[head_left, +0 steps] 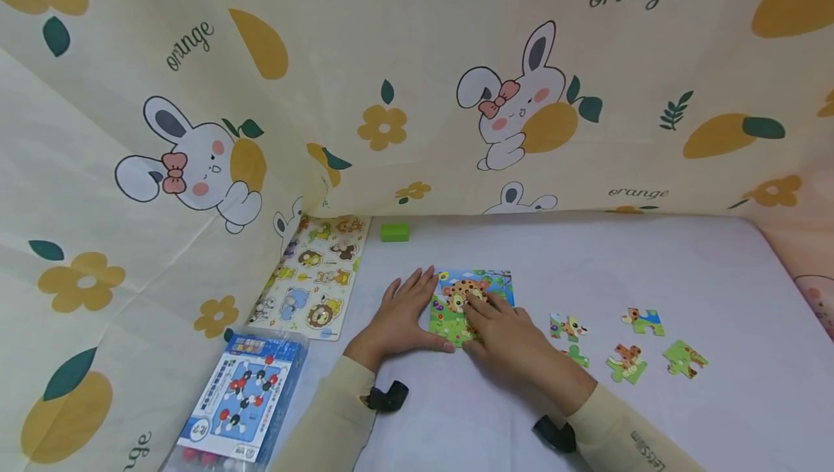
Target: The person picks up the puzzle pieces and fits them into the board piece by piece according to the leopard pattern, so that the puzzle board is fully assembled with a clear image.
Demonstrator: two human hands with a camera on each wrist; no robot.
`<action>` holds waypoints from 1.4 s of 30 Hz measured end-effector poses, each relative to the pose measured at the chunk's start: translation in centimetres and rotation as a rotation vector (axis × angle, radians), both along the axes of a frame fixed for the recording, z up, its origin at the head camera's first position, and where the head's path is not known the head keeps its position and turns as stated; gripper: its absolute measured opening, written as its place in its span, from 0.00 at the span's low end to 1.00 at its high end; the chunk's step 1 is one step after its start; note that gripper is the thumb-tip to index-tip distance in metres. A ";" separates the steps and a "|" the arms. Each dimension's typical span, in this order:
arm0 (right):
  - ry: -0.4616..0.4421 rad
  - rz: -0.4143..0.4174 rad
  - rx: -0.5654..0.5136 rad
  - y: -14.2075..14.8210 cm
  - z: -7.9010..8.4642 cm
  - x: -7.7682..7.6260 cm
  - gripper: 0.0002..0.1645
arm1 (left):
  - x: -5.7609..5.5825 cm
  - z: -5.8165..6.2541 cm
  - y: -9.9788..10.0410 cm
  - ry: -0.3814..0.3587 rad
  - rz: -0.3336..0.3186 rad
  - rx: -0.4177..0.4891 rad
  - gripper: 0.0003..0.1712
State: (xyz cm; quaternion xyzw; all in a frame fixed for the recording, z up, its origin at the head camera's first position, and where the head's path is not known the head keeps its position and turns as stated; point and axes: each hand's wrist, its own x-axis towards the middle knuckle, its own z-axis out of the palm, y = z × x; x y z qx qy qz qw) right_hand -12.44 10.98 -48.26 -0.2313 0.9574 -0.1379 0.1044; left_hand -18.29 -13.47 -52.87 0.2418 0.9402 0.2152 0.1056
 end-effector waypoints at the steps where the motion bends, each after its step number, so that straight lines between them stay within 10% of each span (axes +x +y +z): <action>1: -0.003 -0.001 -0.006 0.1 -0.1 0.0 0.41 | 0.0 0.0 0.0 0.000 0.000 0.002 0.81; 12: -0.042 0.045 -0.344 2.4 -0.1 -0.7 0.39 | 0.3 -0.1 -0.1 -0.004 0.006 0.010 0.81; 27: -0.162 -0.137 -0.824 9.1 1.5 0.3 0.29 | 0.2 0.1 -0.1 -0.009 0.007 0.040 0.82; 37: -0.255 0.036 -1.156 16.1 0.0 0.6 0.40 | 0.2 0.2 0.0 -0.004 0.001 0.048 0.82; 42: -0.126 -0.026 -1.034 18.3 -1.2 0.7 0.33 | 0.1 0.2 0.0 -0.008 0.005 0.043 0.82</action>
